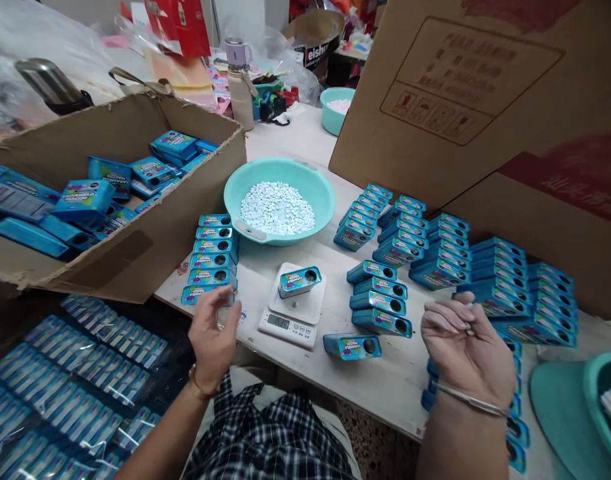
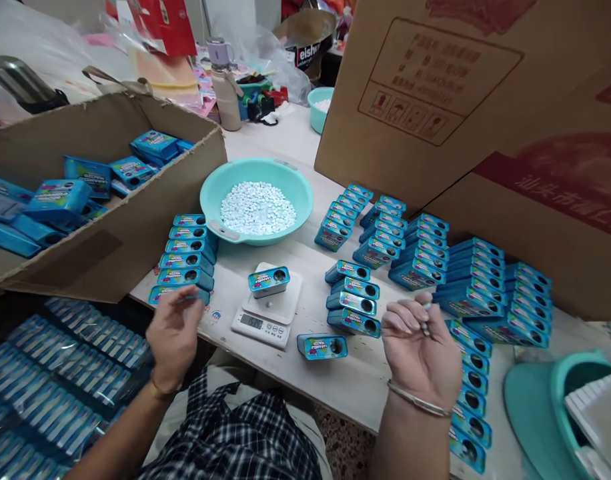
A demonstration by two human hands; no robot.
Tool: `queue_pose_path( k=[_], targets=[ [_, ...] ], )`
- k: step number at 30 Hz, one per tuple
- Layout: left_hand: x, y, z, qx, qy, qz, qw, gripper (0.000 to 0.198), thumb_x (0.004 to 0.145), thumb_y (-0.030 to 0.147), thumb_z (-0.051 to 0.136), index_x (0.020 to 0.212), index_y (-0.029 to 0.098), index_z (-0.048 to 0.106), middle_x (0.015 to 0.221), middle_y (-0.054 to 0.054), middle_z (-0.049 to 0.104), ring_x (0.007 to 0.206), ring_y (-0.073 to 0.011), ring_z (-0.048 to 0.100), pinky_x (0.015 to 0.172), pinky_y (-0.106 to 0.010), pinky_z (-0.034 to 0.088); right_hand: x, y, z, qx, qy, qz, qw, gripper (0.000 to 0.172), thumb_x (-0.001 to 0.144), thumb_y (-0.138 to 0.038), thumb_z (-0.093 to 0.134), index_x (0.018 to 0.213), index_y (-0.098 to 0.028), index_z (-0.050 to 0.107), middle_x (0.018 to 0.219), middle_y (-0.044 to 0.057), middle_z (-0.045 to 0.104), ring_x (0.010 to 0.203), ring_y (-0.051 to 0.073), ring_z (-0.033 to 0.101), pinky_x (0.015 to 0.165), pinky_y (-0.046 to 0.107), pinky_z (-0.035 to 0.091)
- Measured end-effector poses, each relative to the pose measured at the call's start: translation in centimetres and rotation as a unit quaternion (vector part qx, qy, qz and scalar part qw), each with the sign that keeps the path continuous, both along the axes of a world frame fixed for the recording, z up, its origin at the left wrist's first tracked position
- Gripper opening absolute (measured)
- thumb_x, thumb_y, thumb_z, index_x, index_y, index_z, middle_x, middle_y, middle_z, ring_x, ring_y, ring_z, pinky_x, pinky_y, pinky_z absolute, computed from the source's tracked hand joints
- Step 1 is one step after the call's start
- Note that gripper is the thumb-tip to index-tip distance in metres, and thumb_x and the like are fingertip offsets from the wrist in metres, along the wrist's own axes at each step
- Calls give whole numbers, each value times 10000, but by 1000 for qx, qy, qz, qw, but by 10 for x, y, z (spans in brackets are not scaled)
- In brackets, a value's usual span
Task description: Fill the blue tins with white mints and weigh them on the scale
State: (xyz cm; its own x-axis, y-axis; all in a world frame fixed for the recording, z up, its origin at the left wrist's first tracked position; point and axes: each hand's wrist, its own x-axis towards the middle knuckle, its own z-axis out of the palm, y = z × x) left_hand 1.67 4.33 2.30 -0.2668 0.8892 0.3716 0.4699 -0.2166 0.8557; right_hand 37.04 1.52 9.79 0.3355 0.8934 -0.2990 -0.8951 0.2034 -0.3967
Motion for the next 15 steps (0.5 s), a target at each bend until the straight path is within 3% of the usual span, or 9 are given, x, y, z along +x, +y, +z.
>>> queue_pose_path(
  k=[3, 5, 11, 15],
  targets=[
    [5, -31, -27, -23, 60, -46, 997, 309, 852, 199, 637, 1158, 201, 601, 1103, -66, 596, 960, -178, 601, 821, -314, 518, 11, -13, -9, -19, 1, -16, 1000, 160, 842, -58, 538, 943, -178, 505, 636, -69, 447, 518, 65, 448, 478, 181, 414],
    [8, -45, -34, -40, 76, -82, 993, 321, 858, 186, 631, 1175, 209, 596, 1097, -64, 598, 939, -171, 601, 805, -305, 516, 14, -18, -13, -23, 6, -21, 999, 186, 828, -47, 546, 949, -182, 505, 635, -70, 446, 517, 65, 447, 474, 179, 410],
    [17, -46, -26, -71, 93, -154, 981, 338, 887, 192, 597, 1222, 224, 560, 1058, -53, 599, 837, -150, 589, 766, -297, 509, 12, -19, -15, -19, 25, -14, 999, 126, 869, -81, 522, 954, -173, 517, 642, -61, 457, 517, 66, 448, 465, 182, 416],
    [35, -36, -23, -65, 149, -209, 964, 377, 916, 183, 548, 1289, 230, 516, 1125, -71, 597, 958, -177, 598, 872, -328, 507, 8, -17, -14, -25, 23, -17, 999, 70, 903, -114, 488, 928, -169, 524, 624, -63, 439, 501, 64, 435, 445, 179, 407]
  ],
)
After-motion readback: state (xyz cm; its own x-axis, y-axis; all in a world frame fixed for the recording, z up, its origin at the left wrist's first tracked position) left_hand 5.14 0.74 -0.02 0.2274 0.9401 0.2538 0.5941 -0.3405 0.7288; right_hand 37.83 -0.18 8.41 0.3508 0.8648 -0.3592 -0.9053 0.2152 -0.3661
